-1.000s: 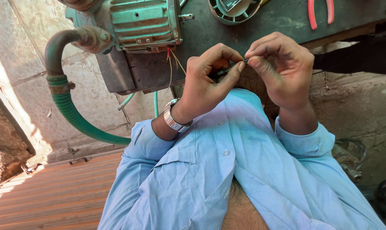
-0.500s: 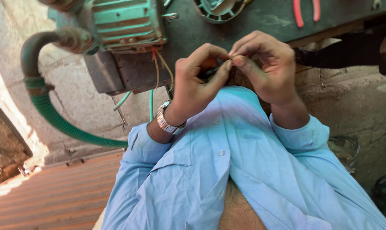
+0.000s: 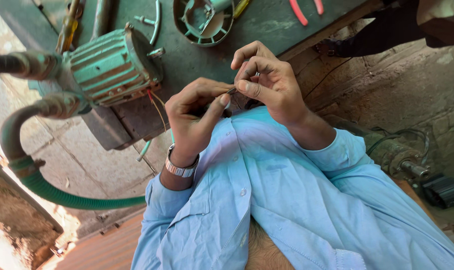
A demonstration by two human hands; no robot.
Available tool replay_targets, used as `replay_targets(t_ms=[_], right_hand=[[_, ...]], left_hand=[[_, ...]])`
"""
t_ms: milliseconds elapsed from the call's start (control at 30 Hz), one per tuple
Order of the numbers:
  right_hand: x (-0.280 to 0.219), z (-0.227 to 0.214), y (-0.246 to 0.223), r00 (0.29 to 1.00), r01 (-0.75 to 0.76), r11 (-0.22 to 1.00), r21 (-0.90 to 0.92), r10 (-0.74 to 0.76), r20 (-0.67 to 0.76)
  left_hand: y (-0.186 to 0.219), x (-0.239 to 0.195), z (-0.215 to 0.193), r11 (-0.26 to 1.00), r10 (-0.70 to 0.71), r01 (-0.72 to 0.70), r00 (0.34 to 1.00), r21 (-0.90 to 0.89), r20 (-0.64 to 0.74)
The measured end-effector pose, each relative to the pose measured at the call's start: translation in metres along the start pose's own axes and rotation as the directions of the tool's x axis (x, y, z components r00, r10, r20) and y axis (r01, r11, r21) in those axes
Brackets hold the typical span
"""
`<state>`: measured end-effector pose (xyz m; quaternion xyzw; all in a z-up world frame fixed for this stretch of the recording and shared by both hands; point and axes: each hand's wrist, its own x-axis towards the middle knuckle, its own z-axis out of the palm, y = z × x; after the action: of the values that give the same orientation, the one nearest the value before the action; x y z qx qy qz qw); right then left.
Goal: The person lies on their back and works on an electrical motor, stripping wire insulation with pliers, scraping a small metal component with a file, and twisting wires by hand. Tools and motor parts are visible on the workbench above.
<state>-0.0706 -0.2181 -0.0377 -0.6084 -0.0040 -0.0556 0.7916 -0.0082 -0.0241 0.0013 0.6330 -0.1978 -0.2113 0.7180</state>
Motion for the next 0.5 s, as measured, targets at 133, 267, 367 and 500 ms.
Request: replay_targets(t_ms=[133,267,367,500], right_hand=[[0.003,-0.003,-0.005,0.998,0.02,0.997,0.081,-0.016,-0.054],[-0.002,0.0,-0.007,1.0,0.015,1.0,0.011,-0.015,0.007],[-0.005,0.008,0.002,0.997,0.009,0.998,-0.059,-0.004,0.082],[0.011,0.004,0.012,0.998,0.009,0.997,-0.079,-0.003,0.066]], left_hand=[[-0.004,-0.004,-0.003,0.996,-0.03,0.034,0.999,0.082,-0.041],[-0.006,-0.001,-0.001,0.992,0.022,-0.017,0.999,0.129,-0.036],[-0.004,-0.006,-0.001,0.978,0.019,-0.011,0.999,0.209,-0.035],[0.015,-0.026,-0.017,0.966,0.059,-0.018,0.986,0.257,-0.154]])
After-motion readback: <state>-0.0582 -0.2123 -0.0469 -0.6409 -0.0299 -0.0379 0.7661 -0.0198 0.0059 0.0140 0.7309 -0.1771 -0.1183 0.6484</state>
